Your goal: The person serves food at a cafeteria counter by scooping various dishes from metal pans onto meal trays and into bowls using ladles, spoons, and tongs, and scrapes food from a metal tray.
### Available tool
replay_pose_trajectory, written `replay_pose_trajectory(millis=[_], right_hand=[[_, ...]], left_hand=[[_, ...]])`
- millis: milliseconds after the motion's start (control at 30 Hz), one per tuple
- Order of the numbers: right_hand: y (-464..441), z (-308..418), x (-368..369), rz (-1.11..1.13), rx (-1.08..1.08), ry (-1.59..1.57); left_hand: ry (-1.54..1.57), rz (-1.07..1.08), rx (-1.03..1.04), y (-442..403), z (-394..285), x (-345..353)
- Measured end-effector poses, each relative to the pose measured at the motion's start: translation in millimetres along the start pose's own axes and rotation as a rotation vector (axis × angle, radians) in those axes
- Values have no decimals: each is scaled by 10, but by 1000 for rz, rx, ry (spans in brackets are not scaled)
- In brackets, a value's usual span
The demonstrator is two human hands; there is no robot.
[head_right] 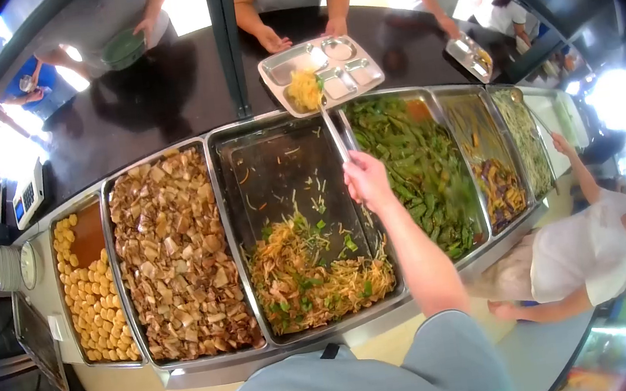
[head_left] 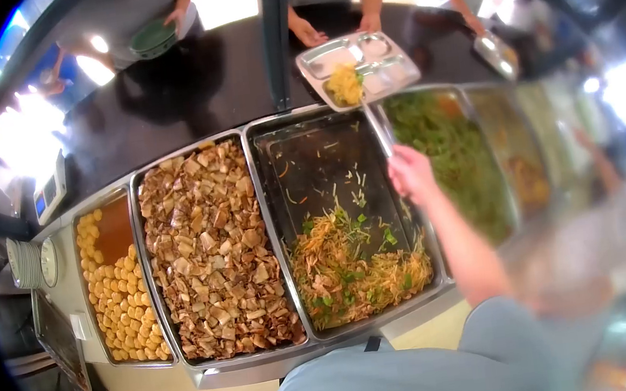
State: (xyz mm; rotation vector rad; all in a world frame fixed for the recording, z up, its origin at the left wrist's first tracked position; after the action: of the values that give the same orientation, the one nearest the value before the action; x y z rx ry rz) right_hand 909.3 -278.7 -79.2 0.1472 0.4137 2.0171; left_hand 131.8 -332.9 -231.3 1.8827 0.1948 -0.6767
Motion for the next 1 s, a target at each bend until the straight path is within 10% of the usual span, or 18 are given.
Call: replay_pose_trajectory(millis=[367, 633, 700, 800, 933, 1000], right_hand=[[1, -135, 52, -481, -832, 699], [1444, -679, -549, -313, -584, 624], [1961, -1006, -692, -248, -105, 327], [2650, -988, -619, -107, 13, 225], [3162, -1362, -711, -77, -404, 429], [3412, -1525, -725, -72, -19, 215]], left_hand=[[76, 42, -34, -311, 68, 101], [99, 63, -29, -321, 57, 271], [92, 88, -20, -386, 146, 314], [10, 120, 40, -470, 185, 311], [32, 125, 2, -543, 221, 201], [50, 135, -8, -598, 255, 149]])
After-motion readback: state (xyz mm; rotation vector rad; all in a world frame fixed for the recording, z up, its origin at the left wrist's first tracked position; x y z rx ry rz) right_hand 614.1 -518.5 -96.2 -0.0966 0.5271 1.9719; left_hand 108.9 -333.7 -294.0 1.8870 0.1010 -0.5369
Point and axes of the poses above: each hand's wrist, its own y-axis away from the middle knuckle, its own x-axis out of the palm, z = x × y, the point moved 6 cm from there along -y, towards the middle knuckle, and after that the axes turned 13 degrees about -z, right-handed, at the moved point
